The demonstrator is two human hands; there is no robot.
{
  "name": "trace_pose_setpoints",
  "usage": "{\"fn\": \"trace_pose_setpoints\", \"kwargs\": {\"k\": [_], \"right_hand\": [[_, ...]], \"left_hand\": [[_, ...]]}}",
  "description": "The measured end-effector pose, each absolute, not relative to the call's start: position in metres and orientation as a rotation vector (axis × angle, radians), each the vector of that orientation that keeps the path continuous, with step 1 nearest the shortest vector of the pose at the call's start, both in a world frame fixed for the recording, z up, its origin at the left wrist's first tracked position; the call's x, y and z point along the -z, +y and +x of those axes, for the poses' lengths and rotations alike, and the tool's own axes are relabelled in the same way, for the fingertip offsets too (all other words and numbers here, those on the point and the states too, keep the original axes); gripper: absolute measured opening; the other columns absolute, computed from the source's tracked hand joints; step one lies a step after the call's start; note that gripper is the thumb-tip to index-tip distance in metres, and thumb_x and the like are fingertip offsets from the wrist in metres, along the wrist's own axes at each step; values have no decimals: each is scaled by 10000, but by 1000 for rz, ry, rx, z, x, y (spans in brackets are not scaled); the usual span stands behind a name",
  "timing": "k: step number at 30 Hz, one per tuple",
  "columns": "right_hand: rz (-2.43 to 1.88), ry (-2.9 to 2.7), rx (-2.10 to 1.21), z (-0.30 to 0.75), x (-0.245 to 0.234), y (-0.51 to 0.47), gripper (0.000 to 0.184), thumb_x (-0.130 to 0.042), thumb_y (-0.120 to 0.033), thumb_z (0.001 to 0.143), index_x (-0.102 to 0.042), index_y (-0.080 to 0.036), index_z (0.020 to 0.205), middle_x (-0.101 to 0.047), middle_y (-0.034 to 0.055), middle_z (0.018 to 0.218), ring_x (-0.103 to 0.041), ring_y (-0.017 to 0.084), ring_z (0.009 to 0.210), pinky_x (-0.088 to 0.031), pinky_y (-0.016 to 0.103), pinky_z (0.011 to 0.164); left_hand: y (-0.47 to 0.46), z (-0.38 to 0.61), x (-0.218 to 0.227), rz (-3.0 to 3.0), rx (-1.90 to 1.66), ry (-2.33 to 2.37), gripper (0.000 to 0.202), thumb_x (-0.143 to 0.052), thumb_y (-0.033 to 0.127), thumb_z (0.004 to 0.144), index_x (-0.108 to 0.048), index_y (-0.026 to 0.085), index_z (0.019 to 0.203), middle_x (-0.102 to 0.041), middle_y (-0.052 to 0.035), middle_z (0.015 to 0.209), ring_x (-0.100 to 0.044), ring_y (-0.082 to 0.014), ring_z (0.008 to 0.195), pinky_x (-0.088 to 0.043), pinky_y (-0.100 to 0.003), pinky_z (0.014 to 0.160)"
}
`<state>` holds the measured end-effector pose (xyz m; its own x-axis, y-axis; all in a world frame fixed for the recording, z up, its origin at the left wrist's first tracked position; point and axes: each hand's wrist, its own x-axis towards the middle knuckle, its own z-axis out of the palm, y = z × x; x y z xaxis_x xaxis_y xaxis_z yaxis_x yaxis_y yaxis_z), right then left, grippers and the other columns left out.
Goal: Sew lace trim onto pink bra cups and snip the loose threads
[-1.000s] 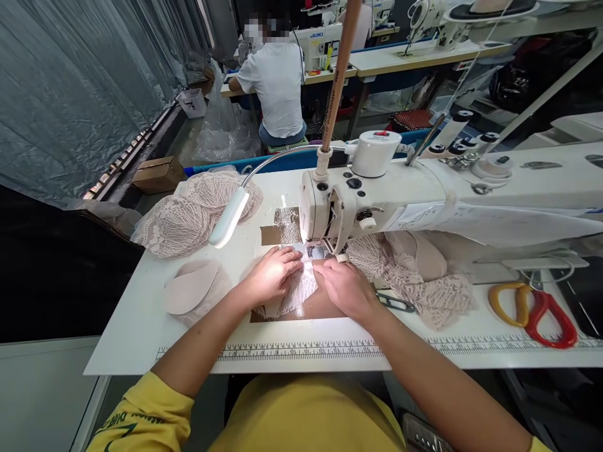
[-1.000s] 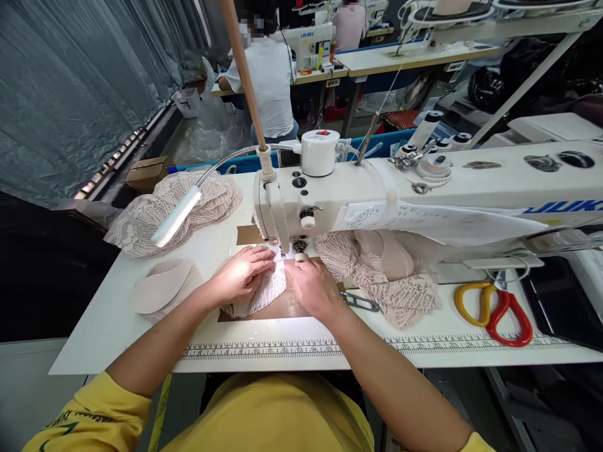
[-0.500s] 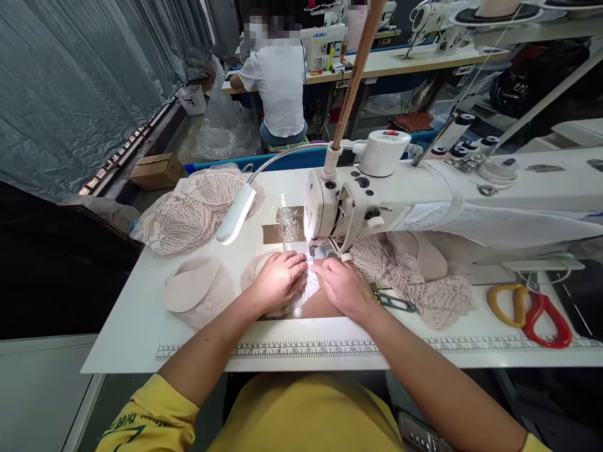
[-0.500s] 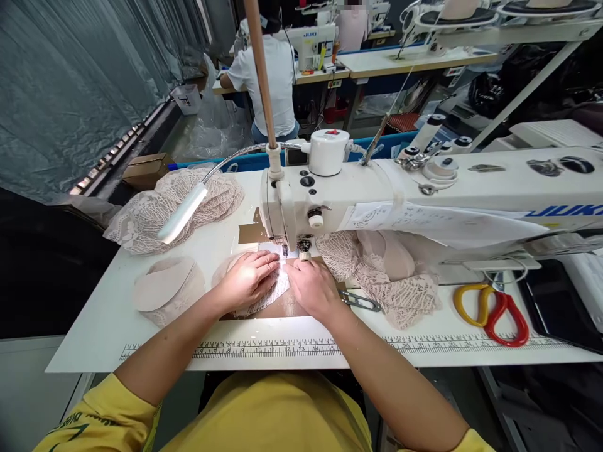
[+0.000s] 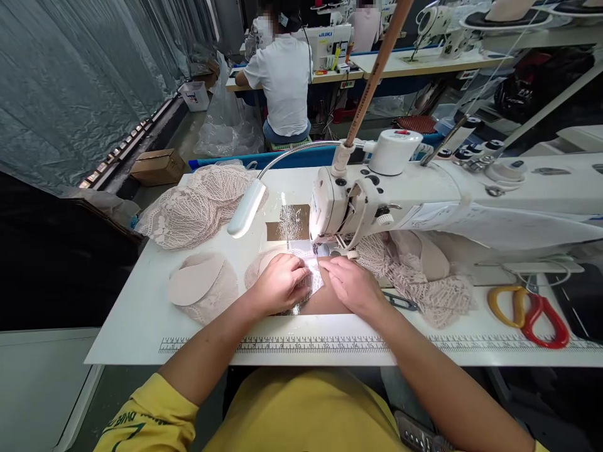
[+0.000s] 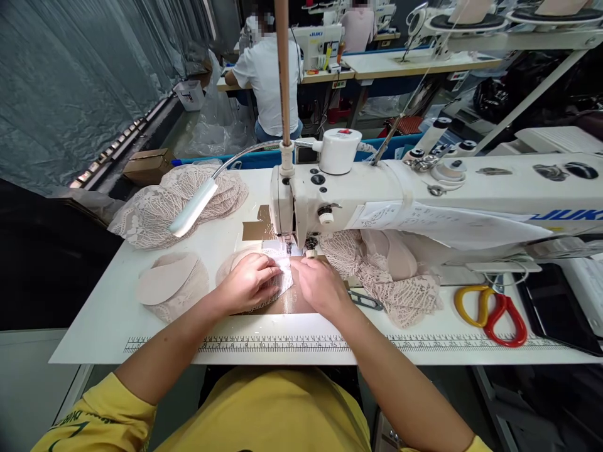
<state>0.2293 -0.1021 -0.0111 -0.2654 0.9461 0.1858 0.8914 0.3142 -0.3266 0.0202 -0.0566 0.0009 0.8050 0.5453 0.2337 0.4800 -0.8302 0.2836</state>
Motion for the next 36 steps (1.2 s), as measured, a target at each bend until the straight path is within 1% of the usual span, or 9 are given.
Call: {"fn": "trace_pose_setpoints", "kwargs": {"k": [2,4,9,13,17,22,27,32,36], "right_hand": [[-1662,-2232,-279,234,3,-107,381,-420,-102,864,-647,-211,1150,-666,53,1022,-599,165,861,-444,253,714],[-1669,-2259,-332,237,-6,-113,358,-418,-107,863,-663,-214,1102,-668,50,994,-605,162,834,-447,252,693],[-1589,-2338,-420,238,-11,-131,348,-395,-112,878,-652,-186,1101,-661,59,968,-600,173,855,-441,266,705],[-1521,-2385,-316,228,3,-140,360,-400,-103,884,-623,-182,1156,-632,62,922,-553,175,817,-399,273,708],[-1563,-2425,-117,218,16,-146,385,-425,-45,827,-635,-196,1112,-571,41,810,-458,174,719,-321,287,660],[-1566,-2416,-35,217,21,-150,367,-437,-36,807,-642,-190,1070,-559,41,803,-419,178,721,-289,299,668],[-1539,-2408,21,218,24,-150,376,-425,-59,844,-621,-191,1138,-567,46,808,-417,186,731,-288,304,676],[-1546,-2401,30,217,25,-152,378,-429,-56,843,-614,-188,1145,-580,46,828,-422,184,734,-291,301,683],[-1564,-2404,5,217,22,-152,382,-432,-42,829,-623,-191,1125,-575,39,813,-420,181,728,-291,297,681]], "left_hand": [[-59,20,1,2775,-455,837,211,-497,307,903,-651,164,885,-621,-82,870,-544,-209,828,-430,-357,767],[-60,21,3,2788,-455,871,246,-440,247,925,-631,167,793,-598,-67,781,-522,-196,778,-408,-338,724],[-60,23,3,2733,-441,912,215,-411,185,909,-573,164,770,-583,-66,757,-499,-193,748,-404,-332,716],[-58,20,-2,2617,-458,919,177,-409,187,891,-522,170,755,-563,-62,741,-485,-190,705,-411,-322,664],[-54,13,-5,2504,-494,840,153,-404,209,912,-519,175,817,-588,-58,813,-521,-186,761,-434,-314,693],[-54,11,-3,2661,-415,641,176,-439,187,911,-604,167,967,-626,-73,929,-549,-198,878,-421,-335,806],[-56,14,3,2905,-310,609,283,-430,187,939,-653,229,1107,-619,-73,892,-512,-192,821,-387,-337,776],[-55,14,9,3009,-292,564,286,-442,199,940,-649,250,1131,-580,-65,842,-470,-180,756,-357,-346,753],[-57,15,12,3025,-281,594,290,-455,201,926,-636,240,1149,-569,-70,845,-461,-192,764,-355,-355,753]]}}
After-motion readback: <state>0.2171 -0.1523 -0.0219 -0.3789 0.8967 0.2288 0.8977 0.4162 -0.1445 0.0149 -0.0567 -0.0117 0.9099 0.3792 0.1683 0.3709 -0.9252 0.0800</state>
